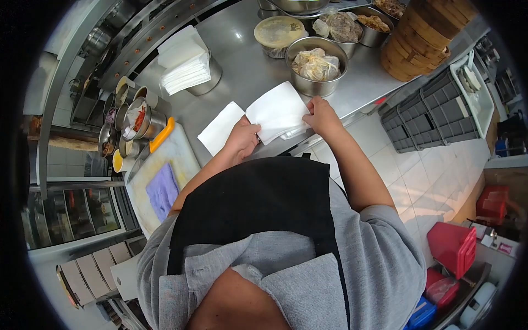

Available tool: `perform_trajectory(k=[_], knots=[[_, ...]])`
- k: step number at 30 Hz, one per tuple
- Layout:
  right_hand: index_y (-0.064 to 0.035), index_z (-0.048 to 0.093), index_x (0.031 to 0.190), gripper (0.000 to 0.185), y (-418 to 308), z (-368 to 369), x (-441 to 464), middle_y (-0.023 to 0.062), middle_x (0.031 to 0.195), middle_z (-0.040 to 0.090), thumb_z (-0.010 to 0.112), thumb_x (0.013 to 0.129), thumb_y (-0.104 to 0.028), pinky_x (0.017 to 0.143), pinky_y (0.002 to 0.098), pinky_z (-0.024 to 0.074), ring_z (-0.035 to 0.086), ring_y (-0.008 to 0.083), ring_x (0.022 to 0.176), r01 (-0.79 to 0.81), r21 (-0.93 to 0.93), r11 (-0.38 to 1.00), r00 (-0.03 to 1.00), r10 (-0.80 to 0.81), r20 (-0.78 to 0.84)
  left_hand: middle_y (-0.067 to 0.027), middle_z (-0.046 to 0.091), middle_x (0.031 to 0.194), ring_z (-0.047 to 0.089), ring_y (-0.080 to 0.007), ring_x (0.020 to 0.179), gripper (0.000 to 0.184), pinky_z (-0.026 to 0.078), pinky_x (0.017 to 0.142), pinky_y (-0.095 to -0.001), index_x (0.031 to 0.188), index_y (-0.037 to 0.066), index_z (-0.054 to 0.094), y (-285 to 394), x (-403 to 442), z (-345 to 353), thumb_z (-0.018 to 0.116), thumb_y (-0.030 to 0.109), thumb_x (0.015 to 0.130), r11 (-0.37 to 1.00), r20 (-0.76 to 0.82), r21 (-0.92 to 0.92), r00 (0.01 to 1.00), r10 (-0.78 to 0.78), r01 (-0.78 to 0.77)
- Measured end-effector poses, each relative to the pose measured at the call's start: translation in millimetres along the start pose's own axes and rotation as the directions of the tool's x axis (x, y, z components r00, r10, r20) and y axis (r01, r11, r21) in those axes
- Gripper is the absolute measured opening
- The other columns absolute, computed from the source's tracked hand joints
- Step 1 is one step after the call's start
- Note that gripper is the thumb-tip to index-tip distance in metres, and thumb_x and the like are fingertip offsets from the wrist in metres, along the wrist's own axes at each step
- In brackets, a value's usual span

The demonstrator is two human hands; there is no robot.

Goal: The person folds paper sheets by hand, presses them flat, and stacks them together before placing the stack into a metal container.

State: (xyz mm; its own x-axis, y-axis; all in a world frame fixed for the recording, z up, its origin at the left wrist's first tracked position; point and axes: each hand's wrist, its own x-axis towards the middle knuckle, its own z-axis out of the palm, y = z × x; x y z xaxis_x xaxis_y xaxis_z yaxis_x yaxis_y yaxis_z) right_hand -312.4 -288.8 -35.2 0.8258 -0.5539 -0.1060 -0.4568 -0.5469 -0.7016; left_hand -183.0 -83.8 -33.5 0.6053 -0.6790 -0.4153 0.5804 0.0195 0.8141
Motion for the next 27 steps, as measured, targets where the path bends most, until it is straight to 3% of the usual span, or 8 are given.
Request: perform_trajectory(k=[3, 6, 9, 11, 16, 20, 21, 27], knots=[[0.0003, 0.055, 0.107, 0.045, -9.7, 3.1, -8.7, 0.0154, 0.093, 0.063, 0.075, 0.069, -0.014, 0.08, 0.0387, 0.0505, 0.061, 0.0336, 0.082, 0.26, -0.307, 0.916, 0.884, -0.353, -0.306, -0.0157, 0.057, 0.126, 0.057, -0.0222, 0.112, 0.049, 0.047, 0.091, -0.0337, 0.132, -0.003, 0.043, 7.3, -5.9, 4.0, 0.041, -0.011, 0.083, 0.995, 0.04, 0.072, 0.997, 0.072, -0.075], [0.0011, 0.051, 0.115, 0.048, -25.4, -0.9, -2.2, 0.0143, 0.099, 0.064, 0.072, 0.074, -0.009, 0.081, 0.0355, 0.0504, 0.063, 0.0281, 0.085, 0.433, -0.046, 0.9, 0.842, -0.423, -0.335, -0.0147, 0.058, 0.124, 0.058, -0.0184, 0.11, 0.046, 0.047, 0.092, -0.0315, 0.131, -0.004, 0.043, 25.3, -23.8, 11.8, 0.041, -0.01, 0.086, 0.974, 0.027, 0.163, 0.987, 0.157, -0.159], [0.0041, 0.046, 0.12, 0.041, -55.3, -4.3, 0.8, 0.0128, 0.102, 0.065, 0.065, 0.084, -0.003, 0.083, 0.0293, 0.049, 0.063, 0.0171, 0.091, 0.174, 0.712, 0.68, 0.982, -0.177, -0.071, -0.0138, 0.059, 0.122, 0.059, -0.0161, 0.108, 0.045, 0.047, 0.089, -0.0283, 0.132, -0.004, 0.042, 41.9, -40.5, 8.3, 0.042, -0.009, 0.087, 0.949, 0.031, 0.194, 0.969, 0.246, -0.248], [0.0036, 0.045, 0.12, 0.039, -73.8, -1.3, 8.0, 0.0112, 0.101, 0.065, 0.062, 0.086, 0.0, 0.081, 0.0282, 0.0494, 0.062, 0.0145, 0.091, 0.194, 0.669, 0.718, 0.975, -0.218, -0.048, -0.013, 0.06, 0.119, 0.06, -0.0166, 0.104, 0.039, 0.05, 0.082, -0.0277, 0.129, -0.004, 0.042, 43.6, -40.7, -15.5, 0.048, -0.004, 0.09, 0.941, 0.04, 0.208, 0.964, 0.264, -0.267], [0.0014, 0.047, 0.116, 0.04, -111.0, 39.7, 33.7, 0.0122, 0.093, 0.064, 0.068, 0.082, -0.006, 0.073, 0.0291, 0.0502, 0.063, 0.0161, 0.082, 0.256, 0.361, 0.897, 0.961, -0.277, 0.005, -0.0139, 0.061, 0.104, 0.063, -0.0186, 0.087, 0.038, 0.055, 0.068, -0.0323, 0.12, -0.004, 0.043, 43.8, -50.8, -72.7, 0.062, 0.006, 0.088, 0.859, -0.249, 0.446, 0.887, 0.389, -0.252], [-0.0001, 0.048, 0.116, 0.042, -117.7, 89.7, 52.3, 0.0157, 0.089, 0.063, 0.069, 0.082, -0.012, 0.075, 0.0348, 0.0503, 0.063, 0.026, 0.081, 0.262, 0.15, 0.953, 0.956, -0.278, 0.096, -0.0141, 0.061, 0.091, 0.064, -0.0181, 0.074, 0.048, 0.055, 0.059, -0.0309, 0.124, -0.005, 0.038, 42.4, -59.4, -108.9, 0.065, 0.006, 0.085, 0.791, -0.324, 0.594, 0.855, 0.404, -0.149], [0.0012, 0.045, 0.121, 0.041, -123.2, 92.1, 52.2, 0.0289, 0.11, 0.062, 0.062, 0.085, -0.009, 0.091, 0.0445, 0.0467, 0.061, 0.0433, 0.104, 0.231, 0.112, 0.967, 0.952, -0.248, 0.179, -0.0137, 0.061, 0.09, 0.064, -0.0184, 0.074, 0.049, 0.055, 0.059, -0.0311, 0.124, -0.005, 0.038, 43.2, -62.8, -110.3, 0.065, 0.005, 0.085, 0.793, -0.339, 0.599, 0.861, 0.379, -0.113], [0.0028, 0.045, 0.122, 0.039, -134.5, 99.6, 44.6, 0.03, 0.112, 0.061, 0.059, 0.086, -0.007, 0.094, 0.0446, 0.0458, 0.059, 0.043, 0.107, 0.225, 0.011, 0.974, 0.947, -0.222, 0.233, -0.0132, 0.061, 0.084, 0.064, -0.02, 0.068, 0.056, 0.055, 0.057, -0.0315, 0.128, -0.007, 0.034, 29.5, -67.7, -110.0, 0.065, 0.004, 0.083, 0.745, -0.377, 0.666, 0.846, 0.376, -0.035]])
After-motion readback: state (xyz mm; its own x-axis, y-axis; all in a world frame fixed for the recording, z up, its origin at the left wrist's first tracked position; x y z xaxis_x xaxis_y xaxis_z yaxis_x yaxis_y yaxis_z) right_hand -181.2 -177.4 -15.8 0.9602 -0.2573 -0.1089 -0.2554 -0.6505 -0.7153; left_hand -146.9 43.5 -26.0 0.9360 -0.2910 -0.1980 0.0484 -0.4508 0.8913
